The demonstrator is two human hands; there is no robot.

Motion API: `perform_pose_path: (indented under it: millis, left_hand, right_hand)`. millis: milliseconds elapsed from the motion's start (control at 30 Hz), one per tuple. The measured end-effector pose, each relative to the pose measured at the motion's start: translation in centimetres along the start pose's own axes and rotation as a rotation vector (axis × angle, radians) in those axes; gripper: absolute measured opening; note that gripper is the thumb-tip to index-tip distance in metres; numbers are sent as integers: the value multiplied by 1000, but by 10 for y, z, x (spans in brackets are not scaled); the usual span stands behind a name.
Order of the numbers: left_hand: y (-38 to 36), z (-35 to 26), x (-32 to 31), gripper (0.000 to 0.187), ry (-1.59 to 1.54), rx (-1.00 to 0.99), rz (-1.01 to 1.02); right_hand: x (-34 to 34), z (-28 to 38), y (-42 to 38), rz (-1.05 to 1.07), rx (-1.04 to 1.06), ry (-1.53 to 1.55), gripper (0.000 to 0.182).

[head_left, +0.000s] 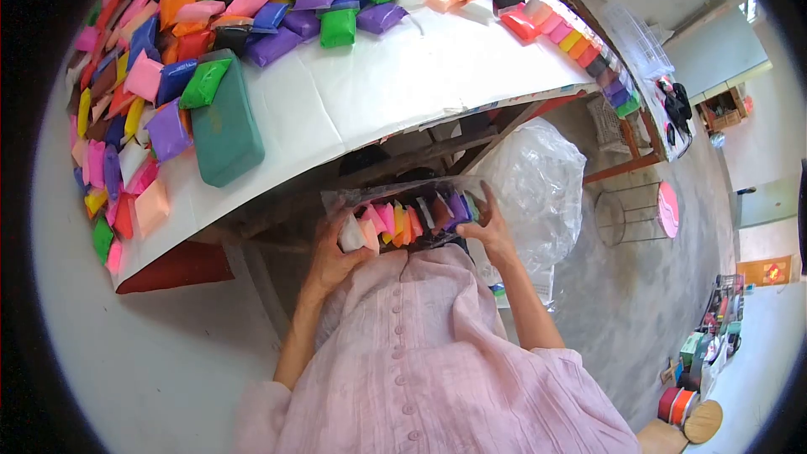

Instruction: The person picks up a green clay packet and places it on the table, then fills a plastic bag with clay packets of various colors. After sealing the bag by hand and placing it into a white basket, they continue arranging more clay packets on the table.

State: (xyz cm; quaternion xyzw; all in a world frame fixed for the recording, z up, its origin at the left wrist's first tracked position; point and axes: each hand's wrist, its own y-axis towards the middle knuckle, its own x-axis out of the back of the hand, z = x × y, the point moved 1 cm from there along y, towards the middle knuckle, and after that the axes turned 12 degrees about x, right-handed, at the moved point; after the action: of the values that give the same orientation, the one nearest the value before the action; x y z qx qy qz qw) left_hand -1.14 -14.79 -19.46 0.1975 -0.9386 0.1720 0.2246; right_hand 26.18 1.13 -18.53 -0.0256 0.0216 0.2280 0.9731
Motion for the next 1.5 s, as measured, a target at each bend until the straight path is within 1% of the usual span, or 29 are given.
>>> perform_pose_path:
  millis: [33, 67, 133, 167, 267, 333, 367, 467, 567, 667, 767, 867, 967, 1033, 1233, 1333, 1400, 1433, 1467, 1500]
  left_hand:
    - [1, 4, -1, 91, 1, 22, 21]
    - [2, 7, -1, 94, 2, 45, 42]
    - [1, 3, -1, 90, 2, 93, 58]
    - [1, 2, 0, 89, 3, 118, 66]
    - [6, 16, -6, 82, -60, 33, 2]
    - [12, 35, -14, 79, -123, 28, 7]
    - [14, 45, -17, 77, -155, 25, 9]
    - [12, 40, -15, 73, -213, 107, 47]
    - [10, 32, -9, 72, -183, 107, 45]
    - [7, 15, -3, 72, -237, 106, 61]
    - [7, 12, -2, 72, -231, 48, 52]
    - [2, 0, 1, 72, -323, 126, 113]
    - [-12, -30, 10, 68, -352, 127, 110]
    - [-20, -41, 16, 66, -325, 77, 107]
    - [-52, -85, 30, 62, -358, -14, 70]
    - [-58, -126, 44, 60, -400, -37, 43]
    - [-56, -150, 57, 60, -460, -50, 48]
    - [-57, -168, 65, 56, -464, -66, 45]
    - [-53, -181, 75, 54, -435, -90, 28]
    - [-47, -193, 84, 52, -406, -112, 12]
  right_hand:
    - [-1, 1, 1, 49, -48, 110, 110]
    - [0, -4, 5, 64, -26, 48, 107]
    - [0, -15, 14, 95, 17, -77, 101]
    - [2, -19, 16, 98, -3, -74, 97]
    - [0, -16, 18, 88, -59, -63, 88]
    - [2, -14, 14, 60, -96, -60, 85]
    - [3, -14, 13, 56, -82, -74, 83]
    - [4, -13, 11, 51, -53, -109, 76]
    - [7, -10, 8, 55, -45, -128, 71]
    - [10, -7, 6, 65, -40, -130, 69]
    - [15, -2, 3, 76, -59, -133, 69]
    - [19, -3, -2, 56, -39, -173, 65]
    - [18, 22, -12, 38, -28, -246, 62]
    - [19, 42, -17, 44, -38, -283, 59]
    - [16, 129, -37, -22, -45, -320, 57]
    - [19, 173, -35, -6, -19, -347, 58]
    - [22, 197, -26, -5, 31, -362, 57]
    - [24, 210, -19, 2, 62, -369, 57]
    - [24, 222, -10, 8, 92, -374, 57]
    - [21, 235, 2, 57, 151, -355, 57]
